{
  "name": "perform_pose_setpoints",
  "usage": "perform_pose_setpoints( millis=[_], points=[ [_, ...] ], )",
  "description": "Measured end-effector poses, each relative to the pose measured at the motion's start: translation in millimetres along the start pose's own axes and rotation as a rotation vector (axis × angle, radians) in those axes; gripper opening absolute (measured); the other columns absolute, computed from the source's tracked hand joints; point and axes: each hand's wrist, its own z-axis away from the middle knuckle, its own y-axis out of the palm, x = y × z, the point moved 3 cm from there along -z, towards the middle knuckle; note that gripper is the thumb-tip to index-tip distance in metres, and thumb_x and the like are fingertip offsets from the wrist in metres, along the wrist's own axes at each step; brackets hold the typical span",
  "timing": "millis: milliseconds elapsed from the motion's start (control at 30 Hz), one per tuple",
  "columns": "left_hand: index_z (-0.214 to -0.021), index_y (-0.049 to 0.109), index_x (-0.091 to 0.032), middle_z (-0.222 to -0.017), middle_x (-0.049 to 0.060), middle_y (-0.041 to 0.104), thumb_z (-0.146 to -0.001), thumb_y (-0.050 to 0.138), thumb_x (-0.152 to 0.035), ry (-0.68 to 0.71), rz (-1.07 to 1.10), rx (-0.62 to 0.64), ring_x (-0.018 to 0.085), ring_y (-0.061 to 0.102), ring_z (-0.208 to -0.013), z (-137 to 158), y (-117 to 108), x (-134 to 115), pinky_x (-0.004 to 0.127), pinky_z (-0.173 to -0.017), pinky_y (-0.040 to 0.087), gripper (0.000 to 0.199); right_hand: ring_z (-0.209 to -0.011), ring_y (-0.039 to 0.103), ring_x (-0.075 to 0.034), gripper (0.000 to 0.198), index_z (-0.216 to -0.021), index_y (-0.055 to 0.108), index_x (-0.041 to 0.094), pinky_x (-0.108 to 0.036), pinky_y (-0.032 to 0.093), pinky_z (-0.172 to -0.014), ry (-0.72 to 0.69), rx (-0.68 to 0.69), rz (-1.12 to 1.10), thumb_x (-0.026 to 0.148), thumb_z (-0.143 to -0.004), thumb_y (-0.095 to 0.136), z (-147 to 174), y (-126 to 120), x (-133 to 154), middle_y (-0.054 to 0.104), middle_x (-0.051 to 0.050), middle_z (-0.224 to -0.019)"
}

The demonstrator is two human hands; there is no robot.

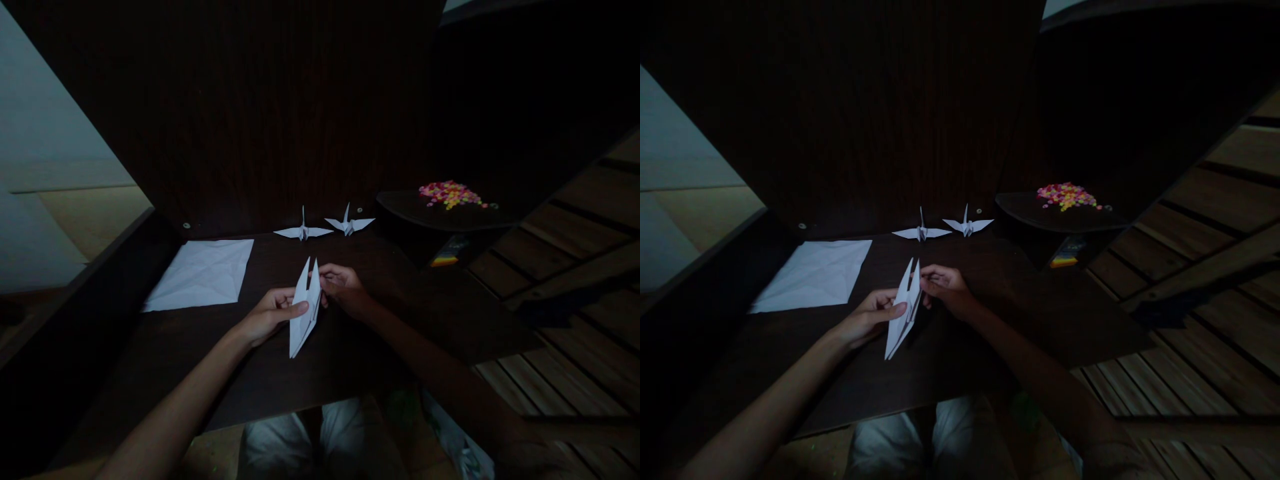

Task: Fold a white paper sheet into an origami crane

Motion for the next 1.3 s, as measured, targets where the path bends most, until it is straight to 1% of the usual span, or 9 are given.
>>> perform_pose_setpoints(
  millis=[200, 333, 533, 733, 833, 900, 1033, 1167, 1300],
  points=[
    [-0.09, 0.074, -0.011, -0.07, 0.006, 0.068, -0.066, 0.079, -0.032, -0.075, 0.077, -0.05, 0.013, 0.057, -0.054, 1, -1, -2, 0.021, -0.052, 0.041, 0.032, -0.045, 0.055, -0.006, 0.042, -0.1, 0.059, 0.018, -0.018, 0.046, -0.038, -0.004, 0.04, -0.082, 0.038, -0.068, 0.078, 2, 2, 3, 0.062, 0.0, -0.081],
    [-0.09, 0.074, -0.011, -0.069, 0.006, 0.068, -0.064, 0.079, -0.032, -0.096, 0.085, -0.063, 0.013, 0.057, -0.054, 2, -2, -1, 0.021, -0.052, 0.04, 0.034, -0.046, 0.055, -0.006, 0.04, -0.094, 0.056, 0.019, -0.017, 0.044, -0.038, -0.015, 0.08, -0.116, 0.036, -0.066, 0.08, 3, 3, 4, 0.06, 0.002, -0.079],
    [-0.098, 0.072, -0.013, -0.078, 0.005, 0.07, -0.067, 0.077, -0.031, -0.037, -0.102, -0.061, 0.013, 0.059, -0.061, -1, -1, 1, 0.021, -0.057, 0.042, 0.036, -0.05, 0.054, -0.007, 0.037, -0.08, 0.052, 0.018, -0.017, 0.045, -0.039, -0.034, 0.049, -0.042, 0.034, -0.064, 0.08, 3, 0, 5, 0.058, 0.003, -0.071],
    [-0.093, 0.069, -0.011, -0.07, 0.003, 0.064, -0.069, 0.076, -0.038, -0.046, -0.192, -0.051, 0.012, 0.055, -0.057, -3, 3, 5, 0.02, -0.053, 0.039, 0.037, -0.048, 0.05, -0.006, 0.038, -0.096, 0.056, 0.019, -0.014, 0.038, -0.034, -0.021, 0.03, 0.061, 0.027, -0.064, 0.075, 2, 1, 4, 0.056, 0.004, -0.074],
    [-0.084, 0.067, -0.011, -0.066, 0.001, 0.061, -0.068, 0.076, -0.039, -0.041, -0.206, -0.06, 0.011, 0.052, -0.056, -3, 1, 8, 0.02, -0.052, 0.037, 0.033, -0.044, 0.047, -0.004, 0.028, -0.088, 0.056, 0.018, -0.014, 0.033, -0.033, -0.006, 0.038, 0.129, 0.024, -0.066, 0.072, 3, 1, 5, 0.056, 0.003, -0.073],
    [-0.081, 0.066, -0.011, -0.064, 0.0, 0.059, -0.068, 0.076, -0.039, -0.034, -0.227, -0.085, 0.01, 0.051, -0.055, -3, -1, 8, 0.02, -0.051, 0.036, 0.033, -0.046, 0.047, -0.005, 0.023, -0.08, 0.055, 0.018, -0.016, 0.034, -0.037, -0.031, 0.042, 0.158, 0.023, -0.065, 0.071, 3, 1, 8, 0.055, 0.003, -0.071],
    [-0.081, 0.065, -0.011, -0.062, -0.002, 0.057, -0.067, 0.076, -0.041, -0.026, -0.255, -0.135, 0.01, 0.05, -0.053, -3, -3, 9, 0.02, -0.05, 0.034, 0.035, -0.063, 0.053, -0.011, 0.019, -0.074, 0.055, 0.018, -0.023, 0.044, -0.054, -0.174, 0.049, 0.252, 0.022, -0.064, 0.072, 3, 2, 16, 0.056, 0.001, -0.073],
    [-0.084, 0.065, -0.012, -0.064, -0.002, 0.057, -0.066, 0.076, -0.043, -0.014, -0.246, -0.167, 0.01, 0.048, -0.054, -3, -2, 8, 0.02, -0.05, 0.033, 0.038, -0.068, 0.051, -0.013, 0.019, -0.068, 0.053, 0.019, -0.025, 0.042, -0.06, -0.275, 0.024, 0.352, 0.024, -0.068, 0.071, 4, 2, 20, 0.054, 0.0, -0.073],
    [-0.082, 0.065, -0.012, -0.063, -0.002, 0.055, -0.066, 0.076, -0.044, -0.004, -0.251, -0.171, 0.009, 0.047, -0.053, -3, -1, 4, 0.019, -0.049, 0.032, 0.037, -0.065, 0.051, -0.011, 0.02, -0.086, 0.059, 0.019, -0.024, 0.042, -0.058, -0.242, 0.023, 0.356, 0.024, -0.07, 0.07, 5, -1, 20, 0.053, 0.001, -0.075]
  ],
)
